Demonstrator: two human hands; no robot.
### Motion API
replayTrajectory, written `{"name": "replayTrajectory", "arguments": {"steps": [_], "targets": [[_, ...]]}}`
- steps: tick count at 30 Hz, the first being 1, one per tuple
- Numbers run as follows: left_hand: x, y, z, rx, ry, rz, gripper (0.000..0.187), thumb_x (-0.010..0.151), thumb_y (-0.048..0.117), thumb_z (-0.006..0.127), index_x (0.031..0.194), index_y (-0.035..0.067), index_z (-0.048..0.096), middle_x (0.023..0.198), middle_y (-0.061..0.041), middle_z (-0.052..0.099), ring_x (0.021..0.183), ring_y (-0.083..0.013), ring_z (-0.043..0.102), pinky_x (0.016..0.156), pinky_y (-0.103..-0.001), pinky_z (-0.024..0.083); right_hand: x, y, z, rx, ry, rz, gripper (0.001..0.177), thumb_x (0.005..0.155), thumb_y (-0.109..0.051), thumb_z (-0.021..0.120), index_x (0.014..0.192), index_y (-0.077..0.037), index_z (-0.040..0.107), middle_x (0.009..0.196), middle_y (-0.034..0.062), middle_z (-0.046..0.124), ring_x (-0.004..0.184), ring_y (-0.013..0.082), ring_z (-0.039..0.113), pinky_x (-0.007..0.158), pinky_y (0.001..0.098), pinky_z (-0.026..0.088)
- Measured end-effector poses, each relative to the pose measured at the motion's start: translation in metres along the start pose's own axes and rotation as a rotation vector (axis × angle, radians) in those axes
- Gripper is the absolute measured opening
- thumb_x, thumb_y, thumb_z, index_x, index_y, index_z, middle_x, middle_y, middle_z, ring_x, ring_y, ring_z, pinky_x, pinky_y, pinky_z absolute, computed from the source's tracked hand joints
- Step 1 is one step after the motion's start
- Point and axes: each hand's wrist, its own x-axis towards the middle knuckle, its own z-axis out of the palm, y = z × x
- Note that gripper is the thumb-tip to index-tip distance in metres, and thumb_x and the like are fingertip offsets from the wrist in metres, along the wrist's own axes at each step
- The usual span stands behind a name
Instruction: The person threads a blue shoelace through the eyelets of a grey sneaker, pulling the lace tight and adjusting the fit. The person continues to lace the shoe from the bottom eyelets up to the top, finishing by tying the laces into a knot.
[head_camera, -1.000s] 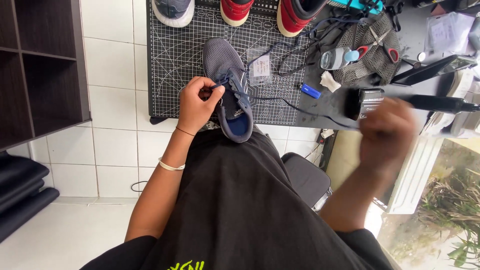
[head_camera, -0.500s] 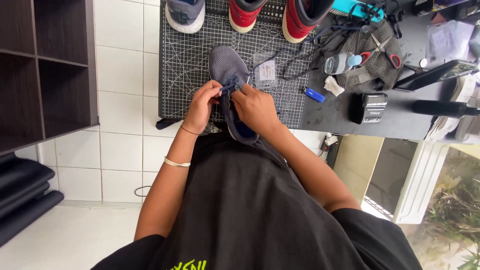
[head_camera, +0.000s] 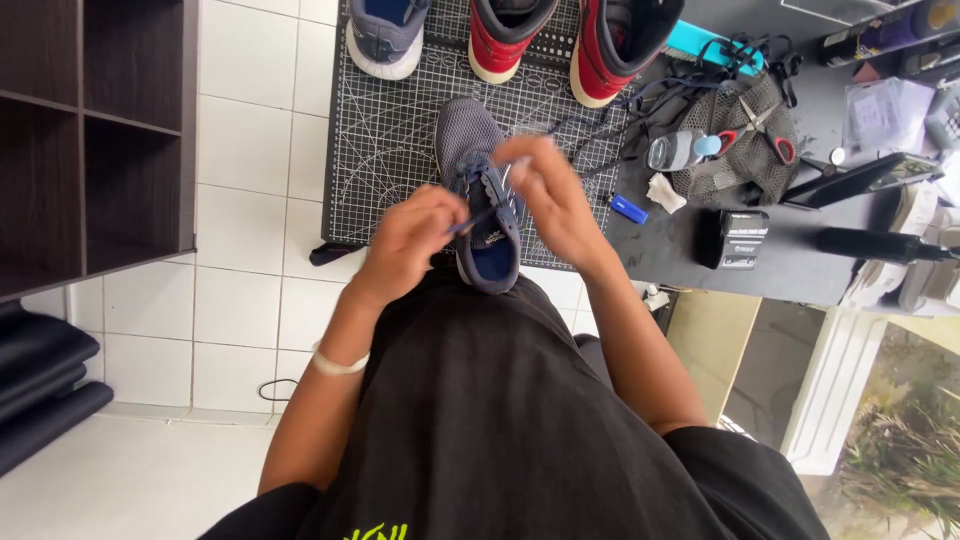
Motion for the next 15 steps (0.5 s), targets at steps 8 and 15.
{"name": "replayTrajectory", "arguments": {"steps": [8, 15], "targets": [[-0.089, 0.021, -0.105, 0.928, 0.213, -1.269, 0.045, 0.099, 0.035, 0.031, 0.106, -0.005, 0.049, 0.098, -0.029, 0.057, 0.091, -0.0478, 0.053, 0.072, -0.057, 0.041, 0.006, 0.067, 0.006, -0.878, 0.092, -0.162, 0.003, 0.085, -0.004, 0.055, 0.084, -0.004, 0.053, 0.102, 0.0113, 0.06, 0.098, 0.029, 0.052, 0.097, 0.0573, 0.026], [-0.01, 0.004, 0.047, 0.497, 0.159, -0.348, 0.052, 0.069, 0.02, 0.07, 0.108, 0.001, 0.04, 0.103, -0.016, 0.044, 0.099, -0.0315, 0.046, 0.084, -0.039, 0.042, -0.008, 0.022, -0.019, -0.575, 0.011, 0.075, 0.003, 0.088, -0.006, 0.046, 0.089, -0.004, 0.048, 0.059, 0.006, 0.048, 0.049, 0.0217, 0.045, 0.045, 0.0349, 0.033]]}}
